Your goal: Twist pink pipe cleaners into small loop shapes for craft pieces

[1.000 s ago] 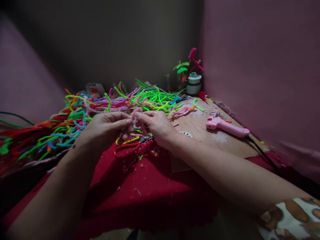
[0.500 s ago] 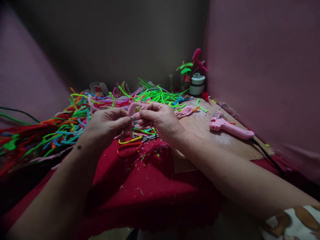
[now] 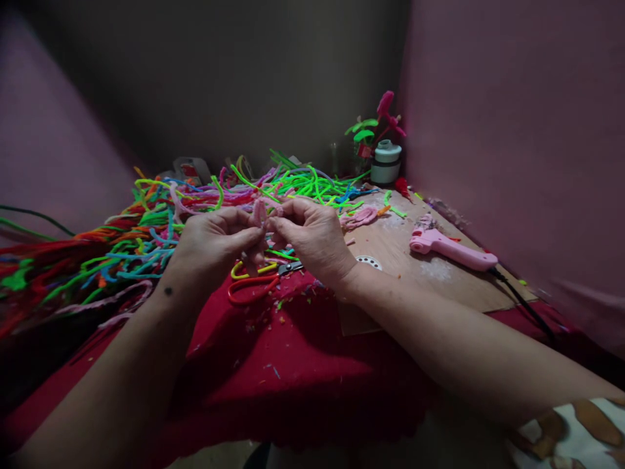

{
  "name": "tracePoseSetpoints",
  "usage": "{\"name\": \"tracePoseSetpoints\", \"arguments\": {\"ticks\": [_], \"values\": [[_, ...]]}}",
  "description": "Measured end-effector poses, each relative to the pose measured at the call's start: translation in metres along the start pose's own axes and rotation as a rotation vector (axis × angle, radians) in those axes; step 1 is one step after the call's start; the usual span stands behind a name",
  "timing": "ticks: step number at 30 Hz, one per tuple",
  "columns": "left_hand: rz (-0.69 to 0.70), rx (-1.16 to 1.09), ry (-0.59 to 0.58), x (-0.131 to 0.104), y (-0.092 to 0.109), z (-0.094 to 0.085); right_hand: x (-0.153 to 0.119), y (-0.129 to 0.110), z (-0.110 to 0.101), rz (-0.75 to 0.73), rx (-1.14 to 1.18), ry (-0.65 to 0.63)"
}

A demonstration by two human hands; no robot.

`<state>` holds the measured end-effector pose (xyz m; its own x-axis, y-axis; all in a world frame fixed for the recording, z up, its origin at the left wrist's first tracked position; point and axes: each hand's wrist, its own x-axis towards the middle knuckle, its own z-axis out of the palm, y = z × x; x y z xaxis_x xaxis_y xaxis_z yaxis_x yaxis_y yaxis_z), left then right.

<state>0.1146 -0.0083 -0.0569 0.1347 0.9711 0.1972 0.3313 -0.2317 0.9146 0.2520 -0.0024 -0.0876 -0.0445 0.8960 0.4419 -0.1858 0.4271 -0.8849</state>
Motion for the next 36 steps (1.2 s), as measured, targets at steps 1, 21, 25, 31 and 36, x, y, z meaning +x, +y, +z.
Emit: {"name": "tracePoseSetpoints", "arguments": {"ticks": [1, 21, 25, 31, 36], "values": [[0.0, -0.004, 0.001, 0.0, 0.0, 0.001, 0.0, 0.0, 0.0, 0.0, 0.011, -0.001], [0.015, -0.172, -0.124, 0.001, -0.003, 0.001, 0.004, 0.013, -0.006, 0.19, 0.215, -0.127], [-0.02, -0.166, -0.099, 0.002, -0.002, 0.001, 0.006, 0.013, -0.006, 0.204, 0.276, -0.177], [-0.058, -0.122, -0.096, 0.001, -0.002, 0.004, 0.009, 0.01, -0.007, 0.217, 0.316, -0.135], [-0.112, -0.046, -0.078, 0.001, -0.002, 0.007, 0.007, 0.015, -0.007, 0.224, 0.279, -0.204]]}}
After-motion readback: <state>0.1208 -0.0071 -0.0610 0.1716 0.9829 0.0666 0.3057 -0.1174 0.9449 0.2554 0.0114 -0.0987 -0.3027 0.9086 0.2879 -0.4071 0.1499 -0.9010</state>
